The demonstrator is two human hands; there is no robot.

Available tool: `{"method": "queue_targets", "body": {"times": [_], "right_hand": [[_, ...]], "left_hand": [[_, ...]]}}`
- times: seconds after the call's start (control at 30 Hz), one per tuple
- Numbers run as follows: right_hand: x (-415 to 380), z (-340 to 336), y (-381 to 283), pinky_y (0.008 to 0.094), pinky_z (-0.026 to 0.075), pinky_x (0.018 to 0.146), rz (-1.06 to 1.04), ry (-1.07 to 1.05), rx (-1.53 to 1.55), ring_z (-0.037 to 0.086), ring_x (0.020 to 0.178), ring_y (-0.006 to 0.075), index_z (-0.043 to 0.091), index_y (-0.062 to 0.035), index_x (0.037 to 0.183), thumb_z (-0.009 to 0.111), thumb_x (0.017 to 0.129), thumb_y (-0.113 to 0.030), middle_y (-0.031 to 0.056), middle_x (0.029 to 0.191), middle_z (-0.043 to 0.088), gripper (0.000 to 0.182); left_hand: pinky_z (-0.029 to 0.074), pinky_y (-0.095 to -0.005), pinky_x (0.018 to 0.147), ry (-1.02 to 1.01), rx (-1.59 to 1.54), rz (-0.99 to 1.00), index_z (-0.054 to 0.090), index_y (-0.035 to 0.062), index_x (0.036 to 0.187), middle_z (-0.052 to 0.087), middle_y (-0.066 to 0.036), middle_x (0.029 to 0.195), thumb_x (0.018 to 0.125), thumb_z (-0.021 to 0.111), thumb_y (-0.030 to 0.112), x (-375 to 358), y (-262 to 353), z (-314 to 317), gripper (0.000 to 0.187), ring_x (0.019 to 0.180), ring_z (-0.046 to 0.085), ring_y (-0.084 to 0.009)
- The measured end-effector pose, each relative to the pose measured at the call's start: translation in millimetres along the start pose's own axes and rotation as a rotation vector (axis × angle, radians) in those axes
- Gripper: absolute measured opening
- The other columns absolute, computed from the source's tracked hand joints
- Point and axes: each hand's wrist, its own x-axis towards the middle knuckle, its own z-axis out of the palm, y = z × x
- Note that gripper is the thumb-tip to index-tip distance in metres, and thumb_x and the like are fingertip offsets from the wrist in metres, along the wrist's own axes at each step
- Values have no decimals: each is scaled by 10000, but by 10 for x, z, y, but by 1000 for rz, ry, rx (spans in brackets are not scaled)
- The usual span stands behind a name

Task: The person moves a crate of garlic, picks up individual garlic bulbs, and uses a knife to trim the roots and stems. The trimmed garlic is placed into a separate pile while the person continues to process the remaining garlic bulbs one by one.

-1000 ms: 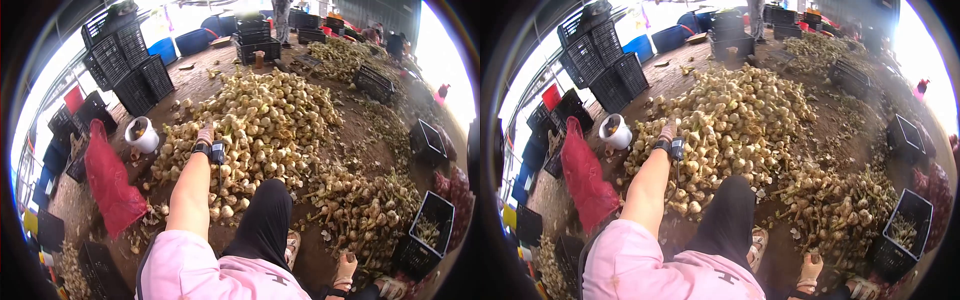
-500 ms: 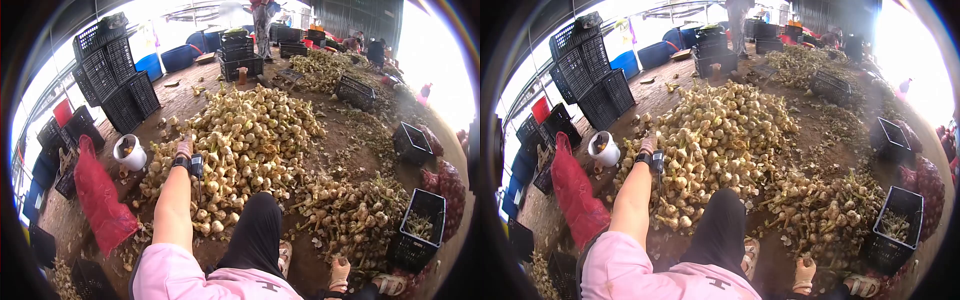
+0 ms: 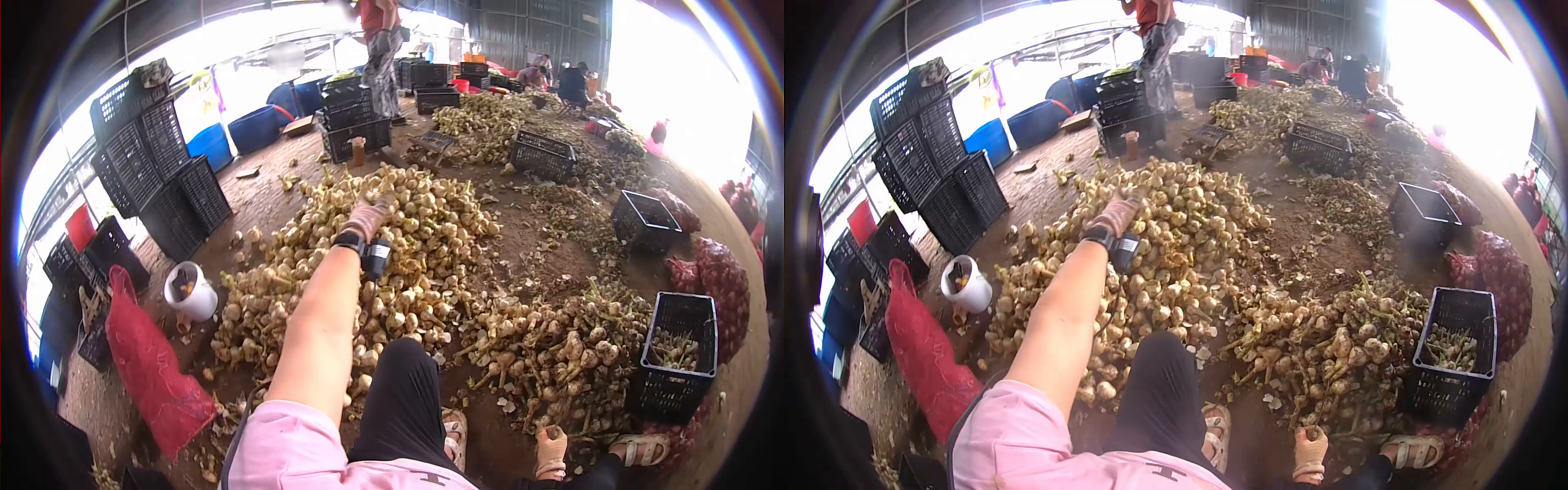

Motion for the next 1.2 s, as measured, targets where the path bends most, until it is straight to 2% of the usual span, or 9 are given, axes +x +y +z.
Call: {"method": "queue_targets", "body": {"times": [0.07,0.1,0.2,0.47,0.63,1.0,1.1,1.13,1.2], "right_hand": [[39,35,104,245,318,390,-89,35,-25,401,413,68,526,-57,664,660,778,-101,-11,528,493,181],[49,51,107,245,318,390,-86,48,-10,401,413,68,526,-57,664,660,778,-101,-11,528,493,181],[-16,44,78,253,340,414,-81,51,-43,416,425,79,531,-49,663,646,755,-68,-7,531,499,148],[-111,45,-342,266,407,549,15,37,-75,467,557,91,567,-20,686,651,701,-58,-2,593,542,93],[-41,106,-285,278,399,531,-11,32,-44,441,529,102,574,-4,680,657,683,-77,7,563,521,110],[-26,55,-276,323,464,626,-125,-29,-150,572,623,188,587,-39,735,672,775,-232,84,677,627,215],[-35,66,-345,326,464,627,-142,1,-166,574,625,188,591,-40,733,674,768,-231,87,672,622,211],[-46,56,-351,327,465,627,-147,14,-198,576,628,187,593,-40,733,675,765,-228,89,674,622,207],[-64,41,-414,327,465,626,-148,5,-181,579,631,189,597,-40,736,672,765,-228,90,676,625,204]], "left_hand": [[408,-487,883,106,-101,27,499,116,1235,527,-85,1251,908,453,128,1072,87,923,330,1052,551,-192],[408,-487,883,118,-91,39,499,116,1235,527,-85,1251,908,453,128,1090,138,720,330,1052,551,-192],[402,-309,851,51,-1535,-593,150,4,1406,563,-171,1116,798,600,492,592,387,-248,900,987,538,-227],[413,-342,861,-71,-1406,-583,232,1,1383,537,-199,1158,779,580,548,676,387,-462,886,1006,529,-254],[457,-330,649,-116,-1483,-577,264,-14,1337,612,-122,918,804,567,494,617,373,-701,797,719,552,-184],[448,-332,729,-112,-1484,-518,302,-4,1318,603,-164,921,789,609,462,719,341,-464,769,811,553,-219],[434,-309,825,19,-70,243,393,97,1282,552,-16,1192,910,309,-54,1138,123,227,410,1037,527,-198],[434,-309,825,33,-61,246,393,97,1282,552,-16,1192,910,309,-54,1082,176,40,410,1037,527,-198],[453,-324,753,-105,-1339,-405,291,7,1335,597,-130,1034,883,531,318,781,354,-498,599,884,566,-201]]}}
